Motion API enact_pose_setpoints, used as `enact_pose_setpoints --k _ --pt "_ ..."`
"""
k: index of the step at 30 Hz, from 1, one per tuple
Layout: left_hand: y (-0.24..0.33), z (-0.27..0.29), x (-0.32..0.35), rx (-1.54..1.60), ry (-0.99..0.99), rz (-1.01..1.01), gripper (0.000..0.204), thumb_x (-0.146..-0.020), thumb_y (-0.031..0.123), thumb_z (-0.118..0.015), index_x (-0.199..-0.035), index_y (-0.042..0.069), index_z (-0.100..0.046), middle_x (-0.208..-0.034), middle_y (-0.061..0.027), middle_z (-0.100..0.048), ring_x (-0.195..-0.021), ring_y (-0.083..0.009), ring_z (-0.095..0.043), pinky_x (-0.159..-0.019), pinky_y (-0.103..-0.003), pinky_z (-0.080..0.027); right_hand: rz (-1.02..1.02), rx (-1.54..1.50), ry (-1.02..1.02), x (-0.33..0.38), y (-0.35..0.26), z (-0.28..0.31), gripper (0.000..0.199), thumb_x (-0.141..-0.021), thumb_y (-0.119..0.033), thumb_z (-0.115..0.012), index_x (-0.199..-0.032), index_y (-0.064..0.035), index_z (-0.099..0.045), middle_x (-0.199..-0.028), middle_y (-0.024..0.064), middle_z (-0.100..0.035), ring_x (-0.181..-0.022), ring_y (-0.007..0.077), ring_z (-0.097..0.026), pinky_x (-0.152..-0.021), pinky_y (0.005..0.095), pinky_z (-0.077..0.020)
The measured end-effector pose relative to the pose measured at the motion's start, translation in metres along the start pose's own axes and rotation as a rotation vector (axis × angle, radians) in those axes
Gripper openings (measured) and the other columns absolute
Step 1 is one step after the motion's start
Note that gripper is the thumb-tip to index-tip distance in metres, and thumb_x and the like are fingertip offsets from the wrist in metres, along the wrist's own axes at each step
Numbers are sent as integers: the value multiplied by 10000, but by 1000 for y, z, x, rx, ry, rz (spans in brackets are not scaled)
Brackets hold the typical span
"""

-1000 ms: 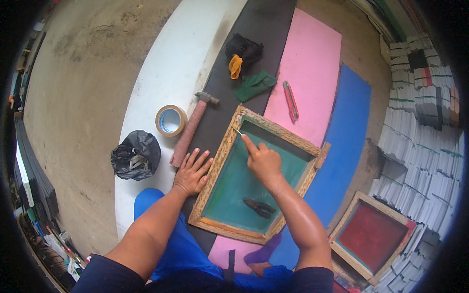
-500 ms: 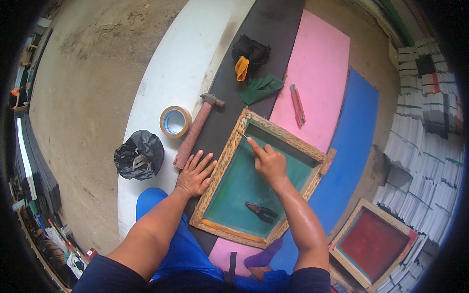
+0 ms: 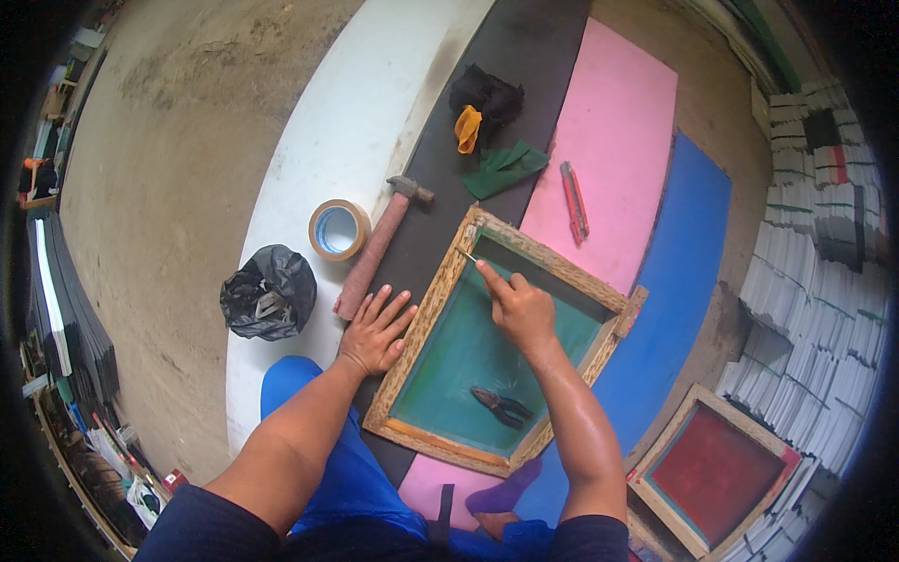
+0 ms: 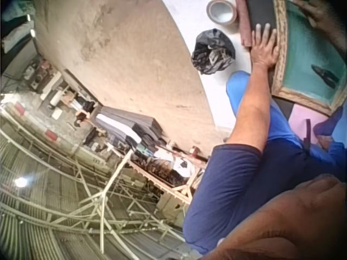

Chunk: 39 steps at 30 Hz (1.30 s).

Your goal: The person sits on the floor and uses a utility knife and pliers to trim and adjust the edges of a wooden frame with a green screen. They repeatedly scrape and trim the frame's border, occasionally switching tools and discarding debris.

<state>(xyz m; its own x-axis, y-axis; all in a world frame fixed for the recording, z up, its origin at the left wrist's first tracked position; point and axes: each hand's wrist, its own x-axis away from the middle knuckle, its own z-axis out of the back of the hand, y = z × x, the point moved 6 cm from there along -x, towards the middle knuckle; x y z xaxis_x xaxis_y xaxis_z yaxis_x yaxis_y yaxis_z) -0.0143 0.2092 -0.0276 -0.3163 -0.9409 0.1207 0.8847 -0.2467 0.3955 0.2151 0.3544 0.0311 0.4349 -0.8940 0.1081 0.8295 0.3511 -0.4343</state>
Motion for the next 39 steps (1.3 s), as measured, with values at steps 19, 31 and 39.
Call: enact_pose_setpoints --k 19,31,39 --pt "-1 -1 0 0 -18 9 647 -952 411 -465 -1570 225 -429 -1698 -23 -253 -1580 -297 -155 -1275 -501 -148 -127 -475 -129 -9 22 -13 384 -1016 -260 -651 -1378 -132 -662 -748 -45 -601 -646 106 -561 -608 306 -477" --pt "-1 -1 -1 17 -10 3 649 -948 404 -478 -1569 222 -431 -1694 -26 -263 -1579 -300 -159 -1275 -502 -152 -387 -783 -192 -9 0 -4 367 -1003 -249 -657 -1356 -153 -680 -711 -14 -584 -607 154 -593 -542 336 -478" --pt "-1 2 -1 17 -24 2 664 -946 398 -510 -1580 225 -411 -1703 -21 -239 -1583 -295 -141 -1277 -503 -151 -243 -124 -53 29 -36 12 337 -964 -197 -675 -1297 -231 -715 -780 139 -660 -706 345 -657 -654 459 -525"
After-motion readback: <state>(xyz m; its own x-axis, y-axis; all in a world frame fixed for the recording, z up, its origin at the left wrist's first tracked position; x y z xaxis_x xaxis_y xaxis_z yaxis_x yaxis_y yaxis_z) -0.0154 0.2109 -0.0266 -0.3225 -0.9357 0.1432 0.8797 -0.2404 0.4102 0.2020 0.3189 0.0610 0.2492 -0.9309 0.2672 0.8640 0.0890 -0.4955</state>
